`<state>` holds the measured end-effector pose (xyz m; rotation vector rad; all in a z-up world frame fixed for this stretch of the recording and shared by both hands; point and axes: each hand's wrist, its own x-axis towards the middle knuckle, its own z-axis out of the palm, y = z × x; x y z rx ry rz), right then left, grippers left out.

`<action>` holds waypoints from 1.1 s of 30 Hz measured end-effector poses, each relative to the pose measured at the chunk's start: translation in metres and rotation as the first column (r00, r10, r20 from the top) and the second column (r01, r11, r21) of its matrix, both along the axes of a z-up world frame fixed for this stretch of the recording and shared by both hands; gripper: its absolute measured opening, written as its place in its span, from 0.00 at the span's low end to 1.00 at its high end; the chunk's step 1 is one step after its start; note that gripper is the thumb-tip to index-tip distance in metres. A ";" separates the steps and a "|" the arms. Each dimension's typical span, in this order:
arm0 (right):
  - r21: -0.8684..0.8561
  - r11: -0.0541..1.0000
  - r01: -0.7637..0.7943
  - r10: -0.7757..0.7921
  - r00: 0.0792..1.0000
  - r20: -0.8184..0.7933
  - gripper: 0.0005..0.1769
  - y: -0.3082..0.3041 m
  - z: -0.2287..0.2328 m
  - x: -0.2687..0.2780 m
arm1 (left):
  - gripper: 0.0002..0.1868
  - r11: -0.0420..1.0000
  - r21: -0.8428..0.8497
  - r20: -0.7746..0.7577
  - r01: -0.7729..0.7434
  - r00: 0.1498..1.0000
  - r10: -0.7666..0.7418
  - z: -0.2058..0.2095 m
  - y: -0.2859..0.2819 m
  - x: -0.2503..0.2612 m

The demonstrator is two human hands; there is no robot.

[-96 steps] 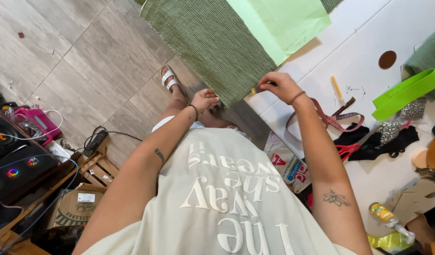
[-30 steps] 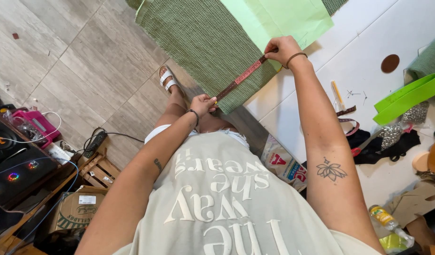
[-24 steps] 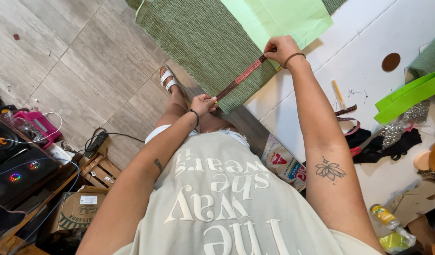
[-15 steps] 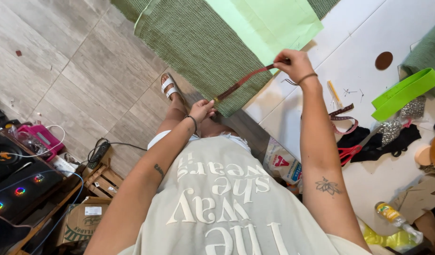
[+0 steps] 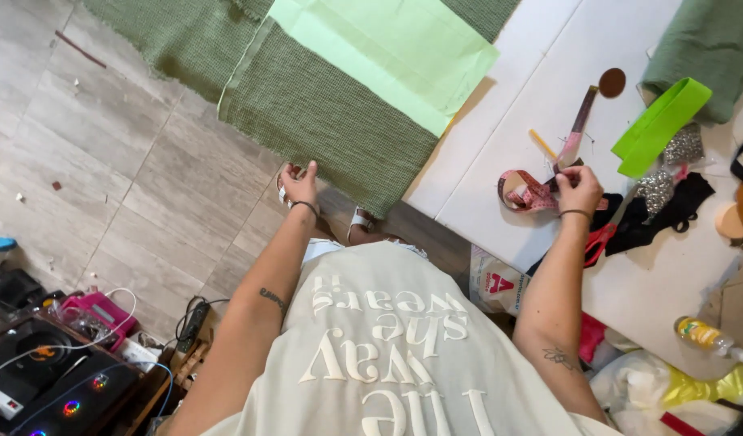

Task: The person uses scissors to cut green fabric on a workshop table, following a template and repositioning the material as needed.

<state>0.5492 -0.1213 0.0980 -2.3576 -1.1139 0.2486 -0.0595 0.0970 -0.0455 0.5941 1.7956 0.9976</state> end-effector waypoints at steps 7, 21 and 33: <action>0.164 0.972 0.168 -0.216 0.913 0.346 0.22 0.015 0.009 -0.140 | 0.44 0.995 -0.003 0.098 -0.098 0.990 0.098 0.046 0.031 -0.011; -0.155 0.854 -0.497 0.505 0.863 0.016 0.38 0.119 0.008 -0.305 | 0.10 0.949 -0.313 0.307 -0.042 0.941 0.143 0.089 0.042 -0.024; -0.288 0.845 -0.450 0.480 0.876 0.038 0.42 0.103 -0.005 -0.305 | 0.53 0.970 0.242 -0.071 0.030 0.997 -0.013 0.227 0.076 0.041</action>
